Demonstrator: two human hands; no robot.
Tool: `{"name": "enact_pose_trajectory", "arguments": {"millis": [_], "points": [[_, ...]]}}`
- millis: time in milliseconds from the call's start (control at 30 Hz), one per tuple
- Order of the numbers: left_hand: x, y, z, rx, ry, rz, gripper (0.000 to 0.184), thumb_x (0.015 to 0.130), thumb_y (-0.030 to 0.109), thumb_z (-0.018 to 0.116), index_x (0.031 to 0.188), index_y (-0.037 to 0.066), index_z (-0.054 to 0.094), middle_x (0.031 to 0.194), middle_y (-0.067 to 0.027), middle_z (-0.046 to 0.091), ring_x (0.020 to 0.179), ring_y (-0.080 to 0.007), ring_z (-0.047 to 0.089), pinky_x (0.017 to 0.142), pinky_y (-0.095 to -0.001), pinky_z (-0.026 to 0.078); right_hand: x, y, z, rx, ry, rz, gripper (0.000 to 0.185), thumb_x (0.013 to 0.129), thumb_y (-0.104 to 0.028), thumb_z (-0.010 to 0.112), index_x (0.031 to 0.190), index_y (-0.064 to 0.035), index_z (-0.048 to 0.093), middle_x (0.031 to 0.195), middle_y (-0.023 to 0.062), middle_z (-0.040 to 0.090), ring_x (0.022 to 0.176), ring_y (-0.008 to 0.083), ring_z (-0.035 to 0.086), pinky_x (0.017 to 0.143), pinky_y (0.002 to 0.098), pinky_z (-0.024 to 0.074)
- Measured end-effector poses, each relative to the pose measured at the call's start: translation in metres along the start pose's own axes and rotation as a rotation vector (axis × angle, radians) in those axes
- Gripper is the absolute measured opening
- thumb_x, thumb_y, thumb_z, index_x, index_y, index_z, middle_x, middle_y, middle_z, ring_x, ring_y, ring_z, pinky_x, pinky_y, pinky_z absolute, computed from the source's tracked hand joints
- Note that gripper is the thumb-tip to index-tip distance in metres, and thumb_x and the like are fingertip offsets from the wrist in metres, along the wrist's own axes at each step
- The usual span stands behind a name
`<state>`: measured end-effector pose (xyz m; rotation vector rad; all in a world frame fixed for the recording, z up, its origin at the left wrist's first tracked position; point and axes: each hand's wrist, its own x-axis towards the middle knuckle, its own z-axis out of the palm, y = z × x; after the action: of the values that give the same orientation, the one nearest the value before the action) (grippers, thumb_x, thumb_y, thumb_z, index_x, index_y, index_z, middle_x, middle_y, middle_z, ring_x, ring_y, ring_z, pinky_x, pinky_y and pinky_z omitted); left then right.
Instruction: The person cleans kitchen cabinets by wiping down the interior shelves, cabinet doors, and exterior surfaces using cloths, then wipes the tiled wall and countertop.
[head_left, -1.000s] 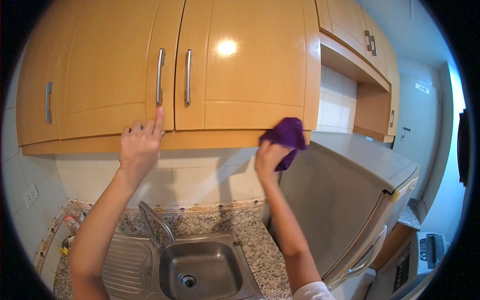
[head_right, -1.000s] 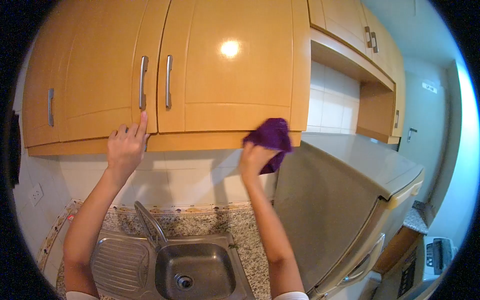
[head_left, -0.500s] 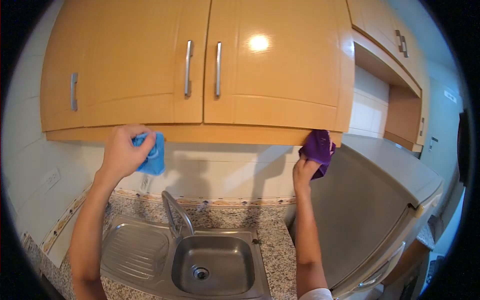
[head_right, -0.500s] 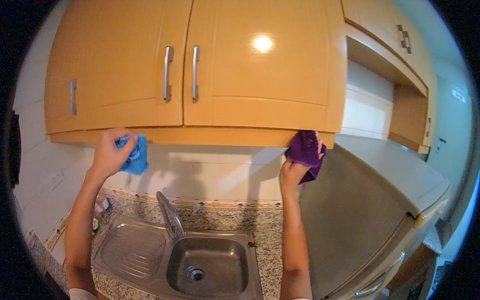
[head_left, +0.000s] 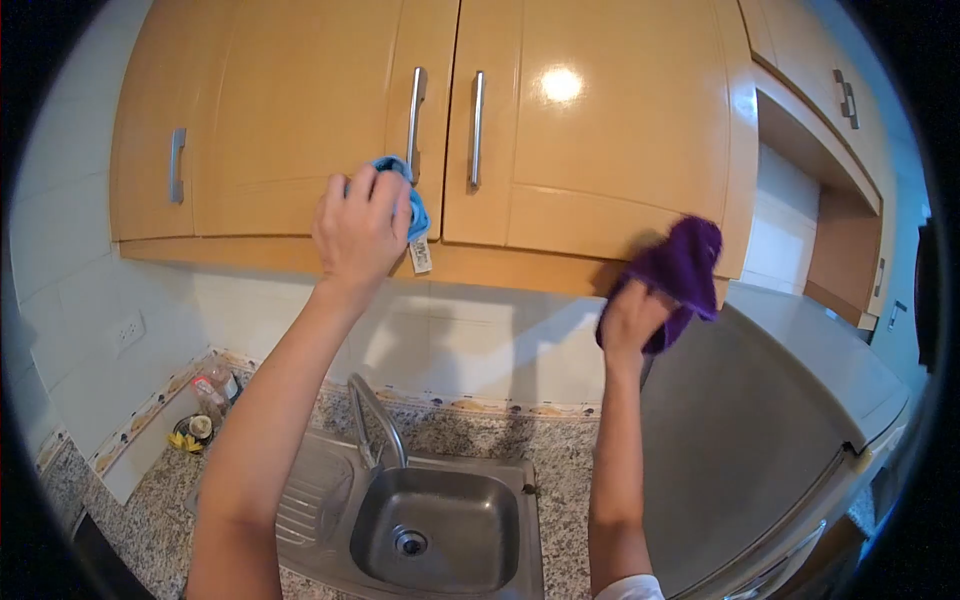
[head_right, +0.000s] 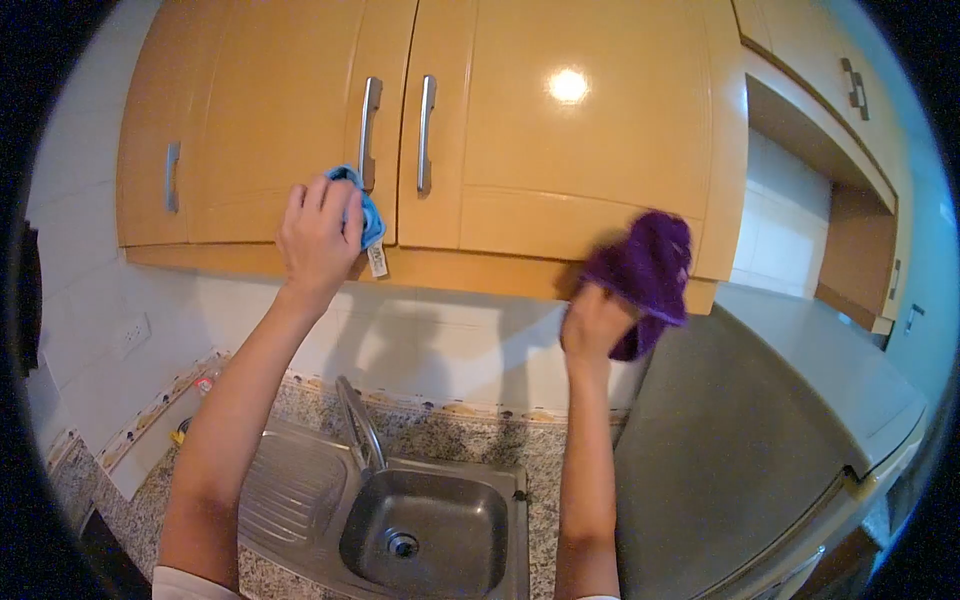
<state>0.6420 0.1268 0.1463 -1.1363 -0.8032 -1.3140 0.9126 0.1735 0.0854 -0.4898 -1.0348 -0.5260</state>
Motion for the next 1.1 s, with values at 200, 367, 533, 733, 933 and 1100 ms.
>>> {"name": "enact_pose_trajectory", "arguments": {"millis": [200,367,533,733,933,1100], "points": [[-0.037,-0.005,-0.035,0.064,-0.309,0.086,0.01,0.075,0.018,0.061,0.077,0.009,0.058,0.082,-0.006,0.057,0.069,-0.0274,0.054,0.058,-0.0385,0.045,-0.013,-0.106,0.081,-0.228,-0.243,-0.635,0.039,0.073,-0.014,0.059,0.11,-0.0052,0.056,0.128,0.0111,0.046,0.118,0.0302,0.038,0.101,0.045,0.0248],[-0.125,-0.05,-0.105,-0.079,-0.663,-0.265,0.015,0.076,0.02,0.06,0.074,0.005,0.059,0.077,-0.0108,0.06,0.074,-0.0299,0.059,0.062,-0.0402,0.047,-0.057,-0.122,0.105,-0.173,-0.287,-0.655,0.029,0.075,-0.011,0.053,0.103,-0.0053,0.059,0.118,0.007,0.051,0.111,0.0216,0.045,0.09,0.039,0.0312],[-0.241,-0.095,-0.229,-0.193,-0.506,-1.01,0.021,0.084,0.017,0.056,0.083,-0.003,0.061,0.075,-0.0103,0.062,0.072,-0.0154,0.055,0.067,-0.0311,0.044,-0.051,-0.044,0.053,-0.215,-0.243,-0.642,0.013,0.075,-0.012,0.059,0.086,-0.0057,0.061,0.118,0.007,0.055,0.096,0.0221,0.052,0.076,0.0403,0.0342],[-0.394,-0.1,-0.336,-0.556,-0.245,-1.933,0.025,0.09,0.027,0.049,0.084,0.004,0.058,0.074,-0.0018,0.056,0.069,-0.0113,0.054,0.064,-0.0268,0.045,-0.084,-0.004,0.033,-0.326,-0.019,-0.063,0.035,0.074,-0.002,0.052,0.108,0.0017,0.056,0.121,0.0171,0.052,0.112,0.0372,0.043,0.096,0.0473,0.0265],[-0.445,-0.086,-0.368,-0.677,-0.258,-2.189,0.029,0.088,0.03,0.048,0.092,0.003,0.057,0.083,-0.0075,0.059,0.073,-0.0166,0.057,0.067,-0.0307,0.049,-0.093,-0.142,0.135,0.228,0.042,0.008,0.03,0.08,-0.003,0.051,0.108,0.0062,0.056,0.112,0.0212,0.055,0.116,0.0342,0.044,0.104,0.0438,0.0239],[-0.452,-0.102,-0.39,-0.694,-0.264,-2.312,0.025,0.086,0.028,0.054,0.093,0.004,0.057,0.078,-0.0057,0.057,0.065,-0.0152,0.053,0.057,-0.0275,0.044,-0.135,-0.229,0.253,-0.302,-0.257,-0.279,0.04,0.085,-0.015,0.044,0.122,-0.0013,0.049,0.139,0.022,0.032,0.134,0.0356,0.019,0.105,0.0588,-0.0005]]}}
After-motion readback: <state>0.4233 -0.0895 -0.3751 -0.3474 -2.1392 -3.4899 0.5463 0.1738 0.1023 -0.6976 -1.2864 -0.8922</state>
